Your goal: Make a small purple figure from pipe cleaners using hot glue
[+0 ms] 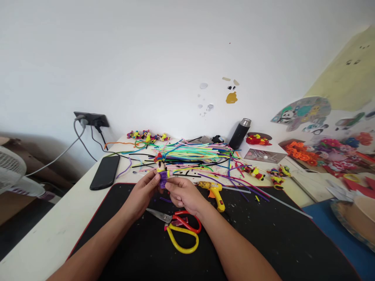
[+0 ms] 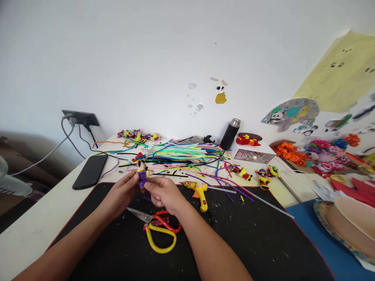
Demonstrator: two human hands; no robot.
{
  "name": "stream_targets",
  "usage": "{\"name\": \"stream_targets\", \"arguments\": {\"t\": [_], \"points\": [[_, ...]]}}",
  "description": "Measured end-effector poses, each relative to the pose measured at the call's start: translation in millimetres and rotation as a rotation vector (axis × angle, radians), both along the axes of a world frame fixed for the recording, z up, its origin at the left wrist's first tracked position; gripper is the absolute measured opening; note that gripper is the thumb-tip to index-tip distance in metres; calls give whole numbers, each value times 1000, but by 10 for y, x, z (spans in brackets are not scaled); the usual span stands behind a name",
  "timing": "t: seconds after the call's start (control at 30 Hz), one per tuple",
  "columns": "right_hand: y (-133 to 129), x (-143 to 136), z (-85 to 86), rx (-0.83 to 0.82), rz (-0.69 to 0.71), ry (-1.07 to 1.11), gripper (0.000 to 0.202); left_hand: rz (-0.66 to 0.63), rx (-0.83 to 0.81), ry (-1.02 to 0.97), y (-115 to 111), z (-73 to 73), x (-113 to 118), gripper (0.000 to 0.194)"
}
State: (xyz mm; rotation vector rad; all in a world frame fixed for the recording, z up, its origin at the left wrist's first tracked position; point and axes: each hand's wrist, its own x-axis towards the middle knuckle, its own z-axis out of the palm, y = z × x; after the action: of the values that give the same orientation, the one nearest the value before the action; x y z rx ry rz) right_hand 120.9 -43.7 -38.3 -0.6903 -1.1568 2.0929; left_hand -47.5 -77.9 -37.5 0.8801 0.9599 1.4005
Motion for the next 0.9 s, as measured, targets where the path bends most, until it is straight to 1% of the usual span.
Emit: {"name": "stream_targets", "arguments": {"t": [0.17, 0.23, 0.37, 0.53, 0.7, 0.9], "points": [[25, -34, -49, 89, -109, -44, 49, -11, 26, -29, 1, 3, -4, 49], [41, -47, -73, 125, -141, -53, 49, -20, 29, -9, -2, 17, 3, 50], [76, -59, -118, 209, -200, -104, 48, -19, 15, 76, -3, 35, 24, 44], [83, -55, -144, 286, -278, -183, 44, -1, 15, 127, 10, 9, 39, 39], [63, -55, -135, 330, -290, -235, 40, 21, -16, 113, 15, -2, 51, 40], [56, -55, -153, 367, -280, -281, 32, 12, -31, 95, 22, 8, 56, 38]]}}
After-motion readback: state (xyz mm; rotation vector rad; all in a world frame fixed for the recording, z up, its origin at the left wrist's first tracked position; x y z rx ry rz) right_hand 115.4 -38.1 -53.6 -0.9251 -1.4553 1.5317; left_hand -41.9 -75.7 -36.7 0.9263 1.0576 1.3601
